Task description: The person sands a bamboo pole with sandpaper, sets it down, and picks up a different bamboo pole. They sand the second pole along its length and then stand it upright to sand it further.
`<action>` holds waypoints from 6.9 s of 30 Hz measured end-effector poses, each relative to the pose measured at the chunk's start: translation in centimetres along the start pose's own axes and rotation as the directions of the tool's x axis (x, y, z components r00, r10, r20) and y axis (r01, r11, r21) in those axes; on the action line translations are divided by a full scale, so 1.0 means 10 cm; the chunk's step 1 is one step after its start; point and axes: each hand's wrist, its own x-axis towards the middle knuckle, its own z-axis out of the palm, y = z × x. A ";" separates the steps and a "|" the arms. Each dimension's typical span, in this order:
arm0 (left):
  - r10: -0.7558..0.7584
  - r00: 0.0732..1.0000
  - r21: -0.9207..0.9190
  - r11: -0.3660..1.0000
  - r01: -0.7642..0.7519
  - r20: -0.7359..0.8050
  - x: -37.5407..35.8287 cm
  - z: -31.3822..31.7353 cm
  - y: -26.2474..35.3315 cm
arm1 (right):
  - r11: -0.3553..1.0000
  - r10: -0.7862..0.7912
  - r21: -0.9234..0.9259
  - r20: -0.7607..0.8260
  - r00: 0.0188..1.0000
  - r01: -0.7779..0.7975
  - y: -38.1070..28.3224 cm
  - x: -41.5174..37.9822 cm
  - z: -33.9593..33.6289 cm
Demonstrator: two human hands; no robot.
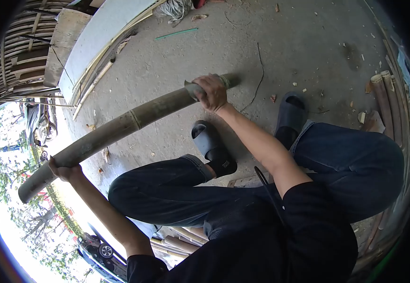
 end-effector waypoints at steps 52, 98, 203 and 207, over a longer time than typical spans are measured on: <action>-0.255 0.949 0.129 0.951 0.281 -0.187 0.58 -0.73 -0.55 | 0.988 0.098 -0.135 0.166 0.981 -0.075 0.42 0.05 -0.09; -0.215 0.970 0.007 0.976 0.218 -0.115 0.15 -0.34 -0.24 | 0.866 0.422 -0.226 -0.146 0.895 -0.446 0.39 -0.02 0.00; -0.233 0.973 -0.027 0.972 0.233 0.005 0.33 -0.61 -0.07 | 0.982 0.157 -0.139 0.202 0.967 -0.130 0.67 -0.42 -0.56; -0.138 0.985 -0.004 0.990 0.140 0.101 0.31 -0.49 -0.04 | 0.966 0.235 -0.135 0.096 0.967 -0.221 -0.05 -0.29 -0.15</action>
